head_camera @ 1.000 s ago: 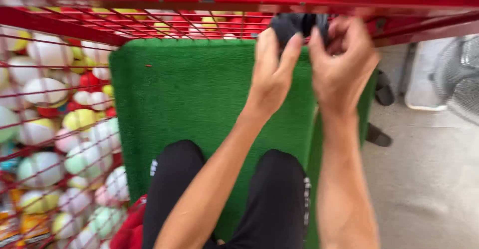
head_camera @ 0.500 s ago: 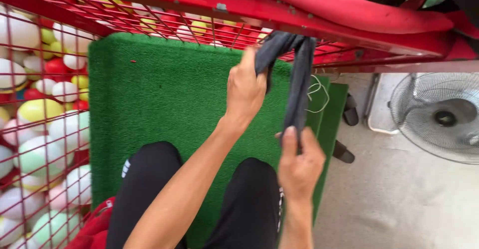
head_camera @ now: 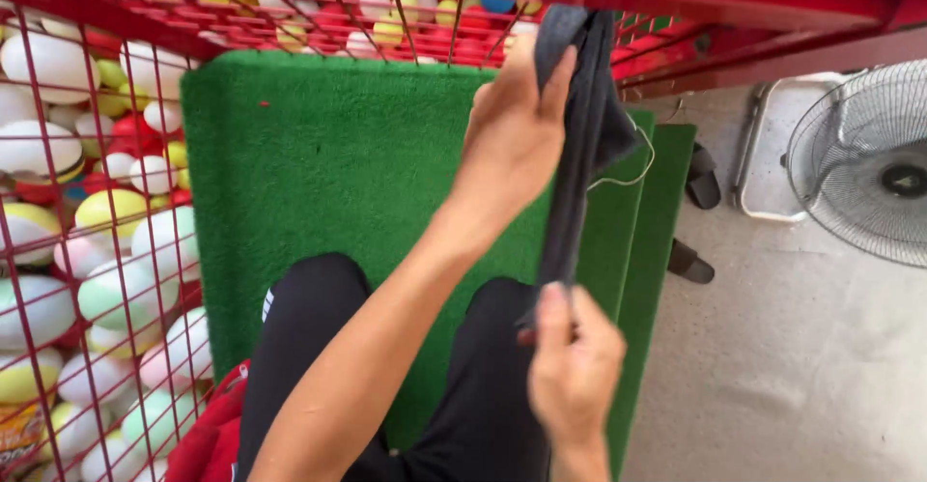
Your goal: Wiping the metal frame and mesh of a ball pit structure with a cloth.
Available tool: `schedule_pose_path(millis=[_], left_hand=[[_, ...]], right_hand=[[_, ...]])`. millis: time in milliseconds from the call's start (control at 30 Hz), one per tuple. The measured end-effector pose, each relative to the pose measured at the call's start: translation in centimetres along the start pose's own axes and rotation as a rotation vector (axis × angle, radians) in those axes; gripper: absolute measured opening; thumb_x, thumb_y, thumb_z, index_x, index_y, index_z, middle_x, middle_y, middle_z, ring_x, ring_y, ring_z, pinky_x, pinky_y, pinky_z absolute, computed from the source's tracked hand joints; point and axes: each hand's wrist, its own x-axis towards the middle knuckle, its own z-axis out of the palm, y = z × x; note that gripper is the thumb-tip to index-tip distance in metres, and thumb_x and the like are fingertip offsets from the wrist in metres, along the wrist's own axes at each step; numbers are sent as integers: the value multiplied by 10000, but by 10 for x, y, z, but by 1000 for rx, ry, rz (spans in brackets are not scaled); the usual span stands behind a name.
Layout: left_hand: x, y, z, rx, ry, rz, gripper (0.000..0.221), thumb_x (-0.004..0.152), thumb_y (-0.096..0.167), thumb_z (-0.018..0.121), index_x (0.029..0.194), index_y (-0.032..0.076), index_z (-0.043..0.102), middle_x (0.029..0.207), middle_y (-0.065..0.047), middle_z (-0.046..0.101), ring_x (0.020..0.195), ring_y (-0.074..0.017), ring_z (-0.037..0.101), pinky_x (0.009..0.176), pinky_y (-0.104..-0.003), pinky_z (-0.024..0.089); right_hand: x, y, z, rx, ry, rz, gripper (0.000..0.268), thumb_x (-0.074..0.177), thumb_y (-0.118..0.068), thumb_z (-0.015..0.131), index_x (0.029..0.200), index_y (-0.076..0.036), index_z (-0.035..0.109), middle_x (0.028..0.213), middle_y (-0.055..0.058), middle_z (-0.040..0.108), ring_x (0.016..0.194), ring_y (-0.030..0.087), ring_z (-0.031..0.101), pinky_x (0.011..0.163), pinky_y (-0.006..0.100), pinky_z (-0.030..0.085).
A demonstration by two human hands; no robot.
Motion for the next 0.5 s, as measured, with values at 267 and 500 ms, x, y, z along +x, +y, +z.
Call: schedule_pose_path(millis=[267,500], left_hand=[[-113,-11,-39,393,-231,-111,411,991,118,539,1362,13,399,650,-251,610,591,-489,602,512,-620,406],[32,-67,0,599,-130,31,253,1032,159,595,1231,31,508,802,-218,688,772,-444,666,666,-577,504]], right_hand=[[99,-58,26,81,16,-215,320,1076,-280,569,873,-42,632,670,26,546,581,95,514,524,302,435],[44,61,7,-156,-22,-230,263,1005,-218,573,848,-9,604,608,120,502,499,185,492,502,346,442]])
